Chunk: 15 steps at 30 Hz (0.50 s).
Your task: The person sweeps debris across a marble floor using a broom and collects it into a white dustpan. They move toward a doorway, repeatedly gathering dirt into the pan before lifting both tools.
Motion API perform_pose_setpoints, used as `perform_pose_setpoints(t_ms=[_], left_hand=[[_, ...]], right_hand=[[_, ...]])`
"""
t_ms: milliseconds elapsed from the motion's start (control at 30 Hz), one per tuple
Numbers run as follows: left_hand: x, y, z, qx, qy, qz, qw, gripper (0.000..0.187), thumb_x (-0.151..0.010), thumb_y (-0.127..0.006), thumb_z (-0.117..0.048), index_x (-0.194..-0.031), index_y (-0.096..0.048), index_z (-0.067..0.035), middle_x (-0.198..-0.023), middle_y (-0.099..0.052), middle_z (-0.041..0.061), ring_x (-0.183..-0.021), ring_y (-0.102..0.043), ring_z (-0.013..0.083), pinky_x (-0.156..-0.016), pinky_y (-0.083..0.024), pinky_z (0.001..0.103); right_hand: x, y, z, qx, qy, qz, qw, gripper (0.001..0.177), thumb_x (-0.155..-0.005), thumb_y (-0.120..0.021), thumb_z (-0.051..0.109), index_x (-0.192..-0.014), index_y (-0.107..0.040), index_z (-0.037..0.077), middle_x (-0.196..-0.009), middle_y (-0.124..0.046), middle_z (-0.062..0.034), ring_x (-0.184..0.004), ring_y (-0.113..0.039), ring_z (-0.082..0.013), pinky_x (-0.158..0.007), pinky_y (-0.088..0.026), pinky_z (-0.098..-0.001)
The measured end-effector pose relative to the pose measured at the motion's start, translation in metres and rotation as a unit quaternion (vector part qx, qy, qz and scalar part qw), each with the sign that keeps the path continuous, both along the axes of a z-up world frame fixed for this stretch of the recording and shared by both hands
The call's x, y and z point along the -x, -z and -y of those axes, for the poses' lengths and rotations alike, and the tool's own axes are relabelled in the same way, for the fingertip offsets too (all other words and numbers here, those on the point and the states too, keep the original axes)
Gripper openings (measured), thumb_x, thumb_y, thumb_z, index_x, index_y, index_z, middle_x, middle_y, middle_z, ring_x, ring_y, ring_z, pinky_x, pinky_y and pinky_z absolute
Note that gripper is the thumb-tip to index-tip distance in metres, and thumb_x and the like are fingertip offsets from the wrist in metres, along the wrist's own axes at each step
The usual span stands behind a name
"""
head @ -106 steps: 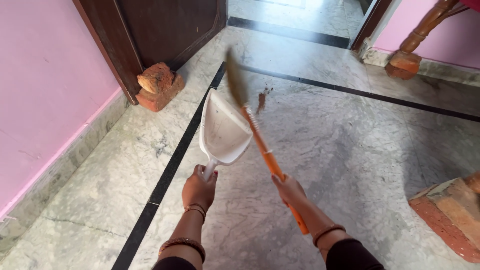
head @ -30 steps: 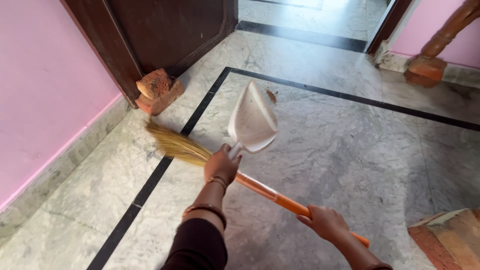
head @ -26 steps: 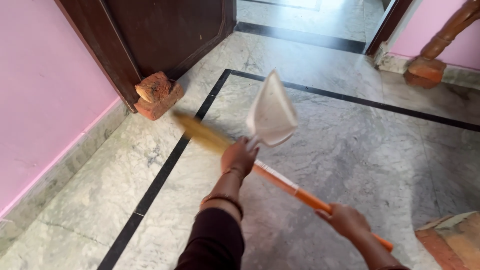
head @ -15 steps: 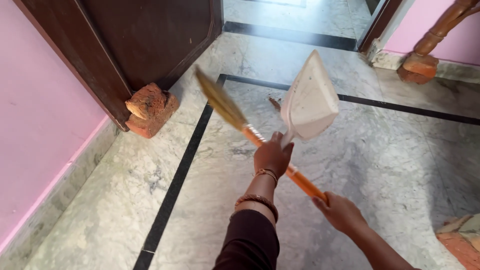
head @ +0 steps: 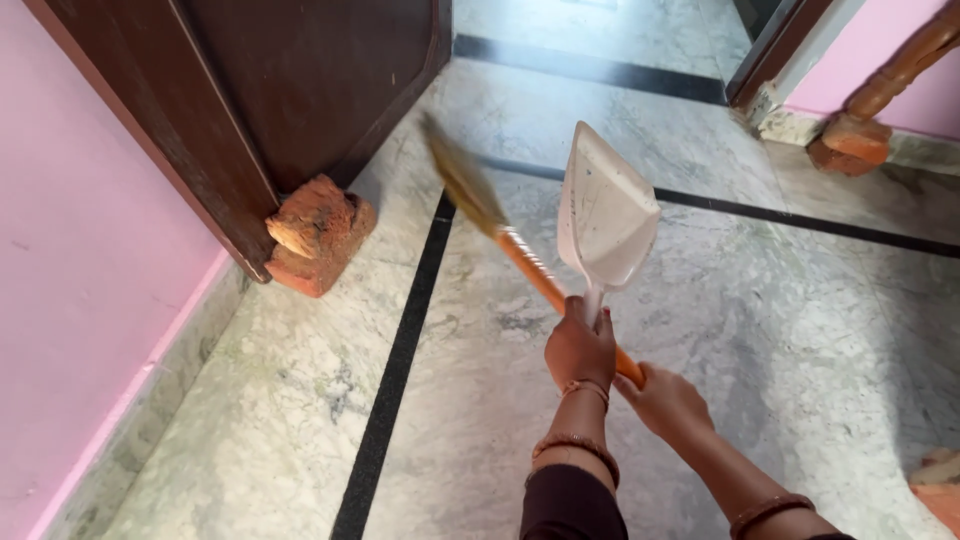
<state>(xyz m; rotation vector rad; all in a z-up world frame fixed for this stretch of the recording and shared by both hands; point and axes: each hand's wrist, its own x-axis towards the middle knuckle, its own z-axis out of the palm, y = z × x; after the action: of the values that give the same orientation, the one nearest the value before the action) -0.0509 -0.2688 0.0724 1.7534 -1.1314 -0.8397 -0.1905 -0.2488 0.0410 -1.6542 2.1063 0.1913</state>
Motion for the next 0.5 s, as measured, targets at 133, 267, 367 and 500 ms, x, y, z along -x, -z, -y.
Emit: perform_pose_setpoints(t_ms=[133,267,367,500], left_hand=[[0.010,0.020,0.012,0.010,-0.010,-0.003,1.000,0.029,-0.093,-0.064,-0.038,-0.113,-0.057,-0.017,-0.090,-0.074,0.014,-0.082,-0.071,0.0393,-0.069,-0.056,0.052],[-0.008,0.027,0.018,0.074,0.030,0.042,0.996,0.031,-0.094,-0.063,-0.040,-0.115,-0.057,-0.018,-0.088,-0.074,0.017,-0.082,-0.070,0.0427,-0.070,-0.054,0.056],[-0.034,0.038,0.014,0.044,0.056,0.092,0.993,0.034,-0.094,-0.062,-0.043,-0.118,-0.057,-0.020,-0.088,-0.074,0.018,-0.083,-0.069,0.0445,-0.071,-0.053,0.057],[-0.069,0.055,0.007,0.020,0.021,0.144,0.989,0.039,-0.093,-0.062,-0.041,-0.125,-0.056,-0.018,-0.091,-0.074,0.020,-0.084,-0.070,0.0439,-0.073,-0.054,0.056]], right_hand=[[-0.007,-0.009,-0.007,0.033,-0.052,-0.031,0.998,0.047,-0.095,-0.057,0.059,-0.103,-0.073,0.016,-0.080,-0.074,-0.0024,-0.076,-0.073,-0.0183,-0.070,-0.058,-0.0384],[0.017,0.005,0.007,0.001,-0.051,-0.038,0.998,0.048,-0.093,-0.055,0.062,-0.104,-0.073,0.019,-0.085,-0.077,-0.0063,-0.084,-0.076,-0.0240,-0.075,-0.059,-0.0424],[0.041,0.029,0.017,0.026,0.013,-0.012,1.000,0.053,-0.093,-0.052,0.065,-0.109,-0.073,0.019,-0.087,-0.077,-0.0097,-0.085,-0.076,-0.0291,-0.075,-0.058,-0.0453],[0.045,0.068,0.006,0.094,0.028,0.057,0.994,0.058,-0.095,-0.047,0.066,-0.111,-0.071,0.016,-0.082,-0.074,-0.0116,-0.080,-0.072,-0.0325,-0.071,-0.054,-0.0491]])
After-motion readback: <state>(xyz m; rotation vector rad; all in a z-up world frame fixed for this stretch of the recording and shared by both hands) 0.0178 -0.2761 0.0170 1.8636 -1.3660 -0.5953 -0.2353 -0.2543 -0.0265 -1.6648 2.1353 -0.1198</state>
